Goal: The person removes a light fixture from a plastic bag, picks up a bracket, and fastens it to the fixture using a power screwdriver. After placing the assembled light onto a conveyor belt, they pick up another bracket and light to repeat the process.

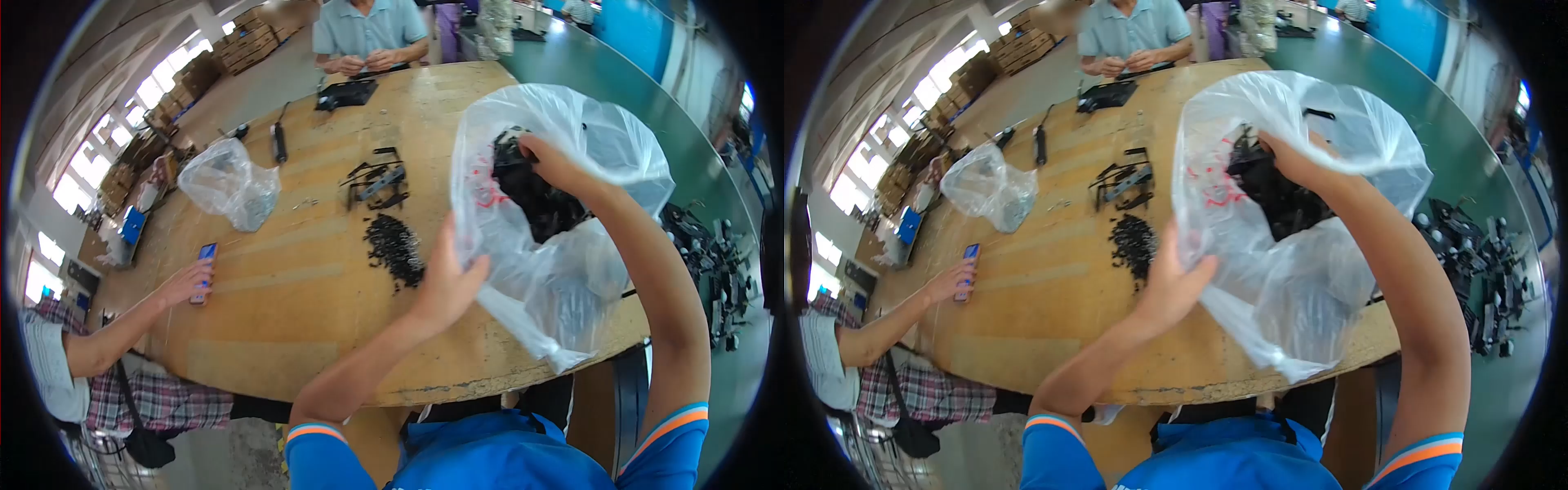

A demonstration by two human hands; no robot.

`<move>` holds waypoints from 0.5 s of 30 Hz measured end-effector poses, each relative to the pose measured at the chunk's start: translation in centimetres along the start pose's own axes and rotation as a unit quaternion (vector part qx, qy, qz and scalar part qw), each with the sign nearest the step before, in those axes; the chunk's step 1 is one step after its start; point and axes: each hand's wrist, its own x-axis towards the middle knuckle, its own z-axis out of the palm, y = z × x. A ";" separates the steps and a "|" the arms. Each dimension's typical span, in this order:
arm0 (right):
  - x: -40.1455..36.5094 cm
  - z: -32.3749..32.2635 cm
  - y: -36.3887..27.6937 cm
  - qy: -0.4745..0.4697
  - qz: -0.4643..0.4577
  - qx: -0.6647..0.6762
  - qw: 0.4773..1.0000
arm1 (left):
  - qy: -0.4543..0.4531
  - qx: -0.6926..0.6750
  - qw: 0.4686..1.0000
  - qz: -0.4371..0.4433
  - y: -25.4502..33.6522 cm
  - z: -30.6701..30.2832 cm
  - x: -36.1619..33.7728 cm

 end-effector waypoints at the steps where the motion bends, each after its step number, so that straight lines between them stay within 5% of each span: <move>1: 0.2 -1.0 -0.4 -0.001 0.011 -0.011 1.000 | 0.001 -0.020 1.000 -0.016 0.3 -0.4 0.0; 4: 1.2 -4.6 -2.2 -0.037 0.060 -0.058 0.996 | -0.009 -0.103 0.995 0.011 3.3 -0.8 0.4; 9: 2.5 -6.7 -3.4 0.003 0.009 -0.022 1.000 | -0.045 -0.157 0.986 -0.038 7.0 -0.7 0.4; 11: 2.7 -9.4 -4.8 0.030 0.030 0.027 0.999 | -0.009 -0.153 0.988 0.033 7.1 -0.2 0.4; 15: 1.5 -11.4 -5.5 -0.107 0.016 -0.059 0.992 | -0.019 -0.144 0.989 0.029 6.5 -0.3 0.1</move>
